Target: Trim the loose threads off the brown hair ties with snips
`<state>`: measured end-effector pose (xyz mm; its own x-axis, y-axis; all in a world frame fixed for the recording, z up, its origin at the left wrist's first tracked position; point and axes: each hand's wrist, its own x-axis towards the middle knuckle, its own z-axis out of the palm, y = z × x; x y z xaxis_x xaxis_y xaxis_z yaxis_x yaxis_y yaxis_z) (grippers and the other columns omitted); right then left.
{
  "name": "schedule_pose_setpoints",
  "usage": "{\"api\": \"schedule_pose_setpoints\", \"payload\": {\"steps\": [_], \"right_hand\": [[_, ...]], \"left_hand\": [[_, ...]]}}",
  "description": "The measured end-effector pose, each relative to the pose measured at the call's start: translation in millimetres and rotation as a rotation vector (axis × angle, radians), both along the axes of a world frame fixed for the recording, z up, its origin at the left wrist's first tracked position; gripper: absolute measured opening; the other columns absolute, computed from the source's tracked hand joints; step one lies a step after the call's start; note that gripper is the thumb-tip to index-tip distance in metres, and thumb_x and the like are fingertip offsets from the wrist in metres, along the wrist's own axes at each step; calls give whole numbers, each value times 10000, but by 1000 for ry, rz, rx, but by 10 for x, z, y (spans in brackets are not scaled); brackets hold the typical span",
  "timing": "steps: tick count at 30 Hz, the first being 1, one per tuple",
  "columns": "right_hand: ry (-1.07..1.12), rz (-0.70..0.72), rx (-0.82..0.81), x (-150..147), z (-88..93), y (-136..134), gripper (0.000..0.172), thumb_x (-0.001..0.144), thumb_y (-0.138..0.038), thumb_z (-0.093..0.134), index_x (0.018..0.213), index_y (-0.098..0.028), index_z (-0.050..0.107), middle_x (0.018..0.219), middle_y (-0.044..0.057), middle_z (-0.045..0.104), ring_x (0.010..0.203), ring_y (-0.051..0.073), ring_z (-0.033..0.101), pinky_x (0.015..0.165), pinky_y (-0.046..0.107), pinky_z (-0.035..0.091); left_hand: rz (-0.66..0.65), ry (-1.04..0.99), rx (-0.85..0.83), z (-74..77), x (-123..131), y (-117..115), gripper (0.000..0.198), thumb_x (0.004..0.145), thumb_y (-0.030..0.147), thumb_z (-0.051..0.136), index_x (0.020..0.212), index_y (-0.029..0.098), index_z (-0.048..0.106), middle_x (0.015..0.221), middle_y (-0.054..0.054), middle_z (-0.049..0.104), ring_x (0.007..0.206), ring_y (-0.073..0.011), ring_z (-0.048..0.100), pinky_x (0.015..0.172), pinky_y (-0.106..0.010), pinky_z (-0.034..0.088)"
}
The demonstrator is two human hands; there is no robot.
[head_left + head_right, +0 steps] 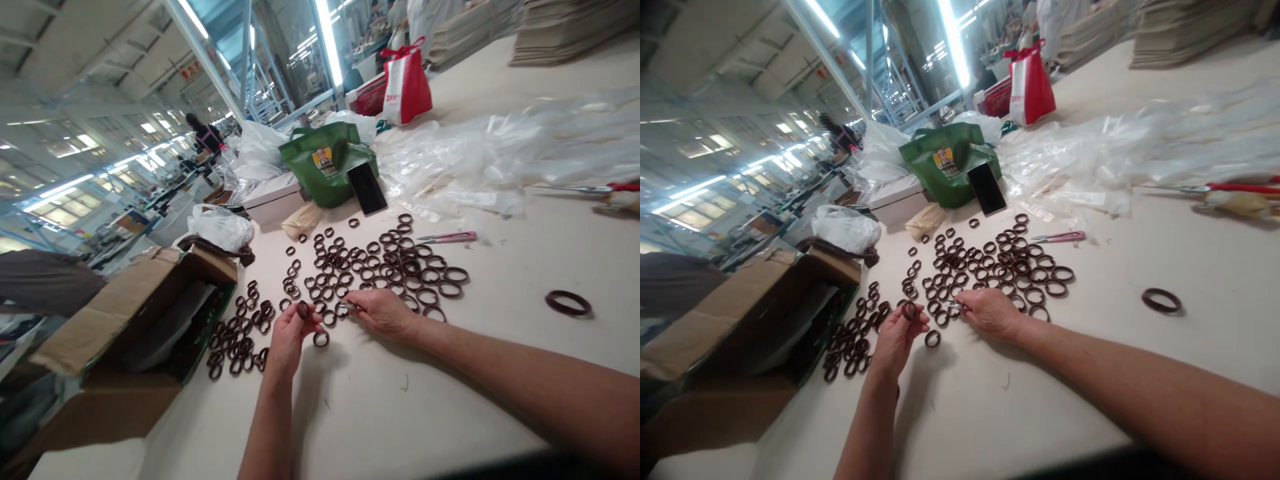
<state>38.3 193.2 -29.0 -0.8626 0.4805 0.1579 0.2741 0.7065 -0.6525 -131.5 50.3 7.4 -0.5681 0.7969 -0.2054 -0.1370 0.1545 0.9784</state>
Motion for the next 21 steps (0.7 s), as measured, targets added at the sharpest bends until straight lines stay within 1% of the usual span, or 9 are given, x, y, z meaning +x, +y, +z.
{"api": "schedule_pose_setpoints", "payload": {"steps": [3, 6, 9, 11, 12, 14, 17, 19, 21], "right_hand": [[54, 27, -35, 6, -9, 13, 194, 906, -228, 493, 947, -184, 677, 878, 55, 704, 761, 168, 600, 679, 244, 386], [96, 18, -91, 17, 5, 21, 260, 955, -291, 436, 932, -187, 674, 847, 59, 701, 731, 173, 599, 673, 253, 409], [100, 7, -96, 21, 22, 22, 287, 964, -325, 425, 937, -193, 679, 843, 60, 705, 731, 178, 610, 675, 256, 421], [87, 8, -82, 19, 23, 22, 291, 960, -336, 428, 950, -194, 682, 862, 64, 711, 746, 182, 621, 679, 258, 428], [80, 10, -78, 17, 20, 22, 295, 957, -340, 427, 960, -194, 684, 872, 66, 715, 753, 185, 627, 679, 260, 431], [66, 10, -75, 14, 11, 24, 300, 952, -342, 426, 982, -196, 686, 888, 68, 719, 765, 191, 639, 680, 265, 437], [47, 7, -72, 14, 0, 28, 301, 942, -338, 428, 992, -198, 689, 890, 70, 721, 777, 200, 652, 683, 271, 446], [42, 7, -68, 15, 1, 29, 301, 940, -333, 426, 994, -198, 690, 894, 74, 723, 780, 202, 656, 686, 272, 451], [44, 10, -65, 14, 6, 27, 300, 941, -325, 423, 989, -201, 692, 895, 75, 726, 780, 201, 658, 684, 271, 453]], "left_hand": [[-56, 138, -58, -22, 54, 2, 474, 741, 594, 687, 830, 128, 693, 717, -92, 693, 598, -183, 640, 630, -344, 547], [-12, 360, -96, 17, -95, -111, 364, 792, 525, 654, 829, 168, 709, 801, -91, 709, 755, -224, 665, 797, -393, 532], [143, 590, -127, 43, -447, -354, 285, 803, 435, 655, 959, 206, 721, 1116, -117, 697, 1147, -290, 583, 1091, -455, 356], [241, 756, -209, -4, -689, -538, 347, 784, 405, 662, 1063, 203, 704, 1330, -144, 607, 1340, -328, 437, 1172, -488, 219], [271, 839, -275, -51, -779, -623, 385, 775, 406, 661, 1097, 197, 695, 1374, -157, 577, 1374, -346, 398, 1179, -515, 192], [292, 925, -374, -171, -865, -758, 433, 754, 410, 672, 1125, 188, 692, 1375, -181, 578, 1373, -383, 401, 1165, -573, 191], [189, 928, -400, -320, -815, -867, 416, 764, 430, 665, 1127, 232, 711, 1342, -144, 619, 1351, -380, 443, 1152, -602, 193], [113, 952, -372, -332, -796, -890, 354, 809, 444, 619, 1102, 280, 730, 1303, -98, 655, 1341, -350, 466, 1158, -587, 177], [149, 1005, -336, -266, -892, -890, 303, 839, 442, 568, 1027, 292, 753, 1217, -82, 701, 1286, -321, 521, 1150, -537, 222]]}}
